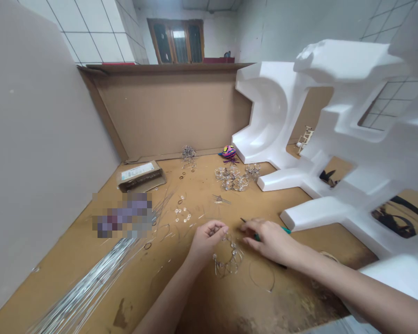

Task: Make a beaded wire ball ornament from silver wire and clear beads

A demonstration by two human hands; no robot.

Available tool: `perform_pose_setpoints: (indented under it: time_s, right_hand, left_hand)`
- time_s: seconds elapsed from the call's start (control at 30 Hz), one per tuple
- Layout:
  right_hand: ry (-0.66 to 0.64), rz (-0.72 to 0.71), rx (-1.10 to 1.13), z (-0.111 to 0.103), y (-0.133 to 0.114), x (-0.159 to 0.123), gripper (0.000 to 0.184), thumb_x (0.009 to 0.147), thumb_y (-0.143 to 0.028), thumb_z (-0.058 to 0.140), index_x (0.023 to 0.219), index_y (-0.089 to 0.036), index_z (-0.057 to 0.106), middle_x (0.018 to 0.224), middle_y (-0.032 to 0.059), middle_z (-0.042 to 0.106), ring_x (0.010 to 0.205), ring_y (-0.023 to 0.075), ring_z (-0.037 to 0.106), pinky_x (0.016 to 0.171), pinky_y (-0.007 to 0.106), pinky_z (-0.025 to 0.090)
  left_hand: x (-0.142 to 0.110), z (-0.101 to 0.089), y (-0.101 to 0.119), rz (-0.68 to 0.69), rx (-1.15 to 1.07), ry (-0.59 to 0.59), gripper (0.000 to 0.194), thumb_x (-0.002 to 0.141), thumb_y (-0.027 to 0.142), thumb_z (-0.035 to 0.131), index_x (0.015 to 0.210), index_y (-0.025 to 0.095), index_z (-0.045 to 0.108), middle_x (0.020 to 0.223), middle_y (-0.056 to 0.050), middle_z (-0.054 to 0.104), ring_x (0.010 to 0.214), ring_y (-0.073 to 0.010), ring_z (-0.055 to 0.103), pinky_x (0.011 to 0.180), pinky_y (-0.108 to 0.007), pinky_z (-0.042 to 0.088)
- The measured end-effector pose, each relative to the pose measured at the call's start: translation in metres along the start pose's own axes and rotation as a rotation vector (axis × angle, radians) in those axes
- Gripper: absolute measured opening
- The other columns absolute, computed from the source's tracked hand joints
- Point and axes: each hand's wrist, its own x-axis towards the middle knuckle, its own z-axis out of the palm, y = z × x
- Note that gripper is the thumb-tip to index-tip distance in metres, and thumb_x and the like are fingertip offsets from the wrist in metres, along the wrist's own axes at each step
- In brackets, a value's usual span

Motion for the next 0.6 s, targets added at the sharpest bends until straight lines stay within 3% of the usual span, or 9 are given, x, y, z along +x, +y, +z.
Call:
perform_pose_setpoints:
  time_s: [0.1,0.27,0.47,0.6]
  right_hand:
    - [0.004,0.070,-0.225,-0.004,0.027,-0.018,0.044,0.074,-0.037,0.057,0.112,-0.015,0.058,0.106,0.0137,0.060,0.100,0.0285,0.053,0.086,0.041,0.040]
    - [-0.088,0.179,-0.271,-0.002,0.055,-0.037,0.067,0.073,-0.049,0.054,0.126,-0.010,0.047,0.122,0.0179,0.052,0.111,0.0307,0.047,0.094,0.041,0.037]
    - [-0.156,0.209,-0.325,0.002,0.049,-0.033,0.085,0.062,-0.049,0.061,0.132,-0.008,0.039,0.122,0.0198,0.051,0.110,0.0344,0.047,0.091,0.043,0.037]
    - [-0.135,0.166,-0.408,0.007,0.041,-0.029,0.081,0.060,-0.047,0.060,0.130,-0.009,0.042,0.117,0.0203,0.053,0.103,0.0339,0.051,0.085,0.042,0.038]
  left_hand:
    - [0.001,-0.001,0.002,-0.017,-0.032,0.016,0.029,0.063,0.043,0.067,0.067,0.014,0.063,0.054,0.003,0.051,0.052,-0.0083,0.041,0.052,-0.020,0.033]
    - [0.002,-0.001,0.001,-0.033,-0.035,0.035,0.029,0.062,0.043,0.067,0.066,0.014,0.064,0.053,0.003,0.049,0.051,-0.0079,0.039,0.051,-0.020,0.032]
    - [0.003,-0.001,-0.001,-0.022,-0.034,0.039,0.028,0.062,0.043,0.067,0.067,0.015,0.064,0.054,0.003,0.051,0.052,-0.0090,0.042,0.053,-0.021,0.033]
    - [0.005,-0.002,-0.006,-0.028,-0.058,0.037,0.028,0.062,0.042,0.067,0.067,0.014,0.064,0.056,0.003,0.053,0.054,-0.0091,0.043,0.054,-0.021,0.034]
